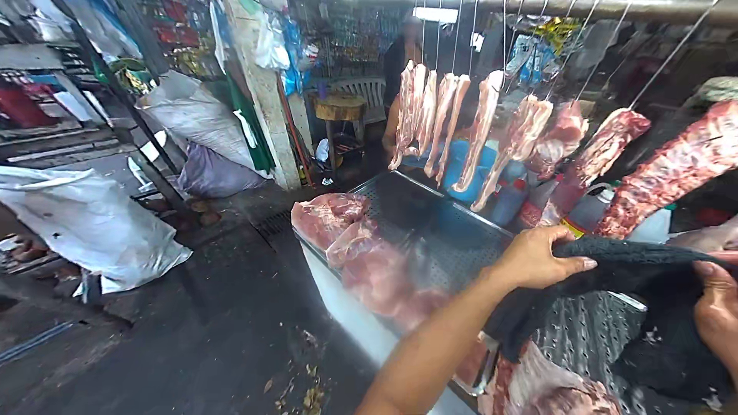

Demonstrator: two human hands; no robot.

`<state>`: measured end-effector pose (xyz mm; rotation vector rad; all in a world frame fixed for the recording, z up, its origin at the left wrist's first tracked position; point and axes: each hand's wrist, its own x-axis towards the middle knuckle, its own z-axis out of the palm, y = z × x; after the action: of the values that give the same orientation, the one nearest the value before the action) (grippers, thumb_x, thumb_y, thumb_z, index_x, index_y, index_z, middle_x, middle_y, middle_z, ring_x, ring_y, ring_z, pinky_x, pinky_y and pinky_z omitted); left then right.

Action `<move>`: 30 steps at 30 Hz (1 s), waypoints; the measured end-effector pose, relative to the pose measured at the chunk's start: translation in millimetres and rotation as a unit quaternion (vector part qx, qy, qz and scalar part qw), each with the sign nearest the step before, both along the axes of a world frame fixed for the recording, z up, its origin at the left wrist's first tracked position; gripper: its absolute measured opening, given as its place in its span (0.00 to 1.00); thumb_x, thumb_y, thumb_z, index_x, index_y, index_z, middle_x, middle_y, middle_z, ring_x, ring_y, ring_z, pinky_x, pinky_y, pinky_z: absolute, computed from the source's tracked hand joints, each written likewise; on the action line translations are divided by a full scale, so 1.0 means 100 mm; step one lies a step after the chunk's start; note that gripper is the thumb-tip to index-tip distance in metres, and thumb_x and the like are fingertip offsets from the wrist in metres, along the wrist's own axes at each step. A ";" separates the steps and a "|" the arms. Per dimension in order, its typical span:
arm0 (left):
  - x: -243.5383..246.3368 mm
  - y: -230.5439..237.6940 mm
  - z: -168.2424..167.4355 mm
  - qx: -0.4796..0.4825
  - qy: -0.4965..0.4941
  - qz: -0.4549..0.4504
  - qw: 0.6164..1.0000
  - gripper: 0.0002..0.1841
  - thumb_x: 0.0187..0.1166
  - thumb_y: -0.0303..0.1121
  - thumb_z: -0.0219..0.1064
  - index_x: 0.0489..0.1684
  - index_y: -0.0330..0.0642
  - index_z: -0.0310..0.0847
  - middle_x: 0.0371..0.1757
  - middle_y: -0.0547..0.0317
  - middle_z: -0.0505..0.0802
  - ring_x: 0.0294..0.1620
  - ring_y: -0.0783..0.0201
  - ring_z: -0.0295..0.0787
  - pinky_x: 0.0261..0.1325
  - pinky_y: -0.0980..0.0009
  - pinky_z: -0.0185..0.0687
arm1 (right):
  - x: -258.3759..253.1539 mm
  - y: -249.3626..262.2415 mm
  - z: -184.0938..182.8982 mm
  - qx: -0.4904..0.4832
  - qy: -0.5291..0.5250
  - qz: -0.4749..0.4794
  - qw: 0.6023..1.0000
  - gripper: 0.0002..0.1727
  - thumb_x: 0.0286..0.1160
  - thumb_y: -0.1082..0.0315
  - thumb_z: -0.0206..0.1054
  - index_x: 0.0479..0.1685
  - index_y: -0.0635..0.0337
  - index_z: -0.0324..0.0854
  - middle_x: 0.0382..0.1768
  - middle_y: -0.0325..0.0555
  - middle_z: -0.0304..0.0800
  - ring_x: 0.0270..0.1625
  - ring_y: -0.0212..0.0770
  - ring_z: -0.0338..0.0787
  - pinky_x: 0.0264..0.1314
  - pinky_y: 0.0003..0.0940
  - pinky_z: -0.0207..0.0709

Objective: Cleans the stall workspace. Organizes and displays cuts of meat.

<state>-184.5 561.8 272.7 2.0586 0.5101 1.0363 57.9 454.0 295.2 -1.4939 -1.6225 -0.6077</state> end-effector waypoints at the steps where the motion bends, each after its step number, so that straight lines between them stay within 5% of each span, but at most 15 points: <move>1: -0.07 0.18 0.01 -0.011 0.007 -0.015 1.000 0.17 0.80 0.38 0.72 0.53 0.31 0.86 0.49 0.44 0.93 0.54 0.56 0.90 0.64 0.55 0.82 | -0.04 0.15 -0.08 -0.020 -0.001 -0.023 1.000 0.19 0.87 0.64 0.59 0.56 0.77 0.81 0.53 0.74 0.87 0.59 0.63 0.88 0.67 0.54 0.79; 4: -0.33 0.72 -0.03 -0.048 0.048 0.009 0.998 0.16 0.87 0.38 0.63 0.54 0.32 0.87 0.49 0.43 0.93 0.54 0.53 0.90 0.63 0.50 0.82 | -0.40 0.54 -0.43 -0.059 0.038 -0.065 0.995 0.24 0.79 0.61 0.66 0.63 0.75 0.80 0.66 0.85 0.75 0.69 0.83 0.77 0.73 0.72 0.69; 7: -0.50 1.09 -0.20 -0.072 0.086 0.055 0.992 0.18 0.89 0.41 0.60 0.56 0.36 0.88 0.50 0.43 0.93 0.56 0.49 0.90 0.64 0.46 0.81 | -1.17 0.84 -0.83 -0.117 0.179 0.010 0.977 0.21 0.84 0.67 0.60 0.67 0.76 0.78 0.65 0.72 0.82 0.66 0.59 0.85 0.69 0.52 0.81; 10: -0.58 1.23 -0.27 -0.024 0.176 0.011 0.984 0.18 0.88 0.42 0.61 0.60 0.38 0.88 0.54 0.42 0.94 0.60 0.45 0.90 0.65 0.40 0.81 | -1.85 1.33 -1.24 -0.190 0.482 0.125 0.846 0.22 0.86 0.73 0.49 0.76 0.73 0.67 0.60 0.54 0.84 0.54 0.38 0.89 0.56 0.38 0.87; 12: -0.68 1.26 -0.26 0.046 0.245 -0.044 0.967 0.19 0.87 0.45 0.62 0.63 0.42 0.88 0.56 0.45 0.93 0.62 0.44 0.90 0.63 0.38 0.82 | -2.08 1.59 -1.40 -0.135 0.647 0.170 0.731 0.15 0.83 0.73 0.45 0.62 0.59 0.70 0.42 0.37 0.89 0.41 0.30 0.92 0.46 0.35 0.90; 14: -0.89 1.35 -0.19 0.101 0.264 -0.072 0.957 0.18 0.85 0.46 0.65 0.64 0.48 0.89 0.57 0.49 0.94 0.61 0.47 0.90 0.60 0.38 0.83 | -2.21 1.77 -1.43 -0.102 0.711 0.218 0.661 0.12 0.84 0.65 0.45 0.53 0.51 0.72 0.35 0.31 0.91 0.39 0.28 0.92 0.45 0.33 0.89; 16: -1.20 1.53 -0.06 0.106 0.203 -0.040 0.973 0.16 0.83 0.45 0.67 0.61 0.50 0.90 0.56 0.55 0.95 0.59 0.54 0.92 0.63 0.44 0.84 | -2.29 1.88 -1.40 -0.104 0.719 0.267 0.634 0.13 0.86 0.56 0.53 0.57 0.49 0.76 0.41 0.34 0.93 0.45 0.31 0.93 0.50 0.37 0.91; 18: -1.57 1.85 0.14 0.057 0.048 0.042 0.996 0.14 0.83 0.38 0.66 0.58 0.41 0.90 0.53 0.54 0.96 0.50 0.62 0.93 0.59 0.57 0.88 | -2.41 1.94 -1.29 -0.107 0.731 0.293 0.608 0.11 0.87 0.58 0.52 0.53 0.45 0.80 0.40 0.33 0.96 0.43 0.30 0.95 0.46 0.35 0.93; 20: -1.91 2.31 0.29 -0.010 -0.109 0.152 0.982 0.14 0.86 0.32 0.60 0.59 0.35 0.87 0.52 0.50 0.95 0.46 0.63 0.93 0.53 0.61 0.90 | -2.53 1.95 -1.20 -0.092 0.749 0.335 0.564 0.09 0.82 0.53 0.62 0.44 0.42 0.86 0.36 0.34 0.98 0.40 0.28 0.96 0.42 0.32 0.93; 22: -2.22 2.73 0.27 -0.053 -0.196 0.237 0.950 0.15 0.90 0.34 0.57 0.64 0.36 0.81 0.53 0.50 0.93 0.43 0.61 0.92 0.48 0.60 0.90 | -2.61 1.97 -1.21 -0.083 0.752 0.409 0.511 0.14 0.74 0.45 0.70 0.44 0.41 0.92 0.40 0.35 0.99 0.45 0.28 0.97 0.48 0.30 0.93; 25: -2.34 2.83 0.00 -0.091 -0.236 0.243 0.936 0.13 0.89 0.32 0.57 0.58 0.33 0.81 0.43 0.52 0.93 0.36 0.63 0.90 0.40 0.65 0.88 | -2.63 2.04 -1.35 -0.032 0.761 0.417 0.496 0.16 0.67 0.40 0.73 0.41 0.39 0.92 0.39 0.32 0.99 0.45 0.25 0.96 0.48 0.26 0.92; 28: -2.22 2.66 -0.37 -0.177 -0.155 0.164 0.958 0.10 0.86 0.30 0.61 0.51 0.30 0.83 0.38 0.55 0.93 0.32 0.66 0.91 0.39 0.69 0.89 | -2.71 2.06 -1.42 0.026 0.825 0.320 0.465 0.27 0.89 0.39 0.44 0.38 0.41 0.86 0.34 0.33 0.97 0.39 0.27 0.96 0.38 0.30 0.93; 30: -2.23 2.77 -0.54 -0.194 -0.134 0.185 0.954 0.11 0.85 0.30 0.63 0.52 0.30 0.84 0.41 0.52 0.94 0.35 0.65 0.92 0.41 0.68 0.90 | -2.69 1.99 -1.41 0.022 0.858 0.268 0.437 0.36 0.90 0.36 0.29 0.38 0.40 0.83 0.32 0.33 0.96 0.37 0.29 0.96 0.35 0.33 0.92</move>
<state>-408.0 838.6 219.0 1.4802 0.8994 1.2908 -210.9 652.6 153.7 -0.6087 -0.1726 1.0713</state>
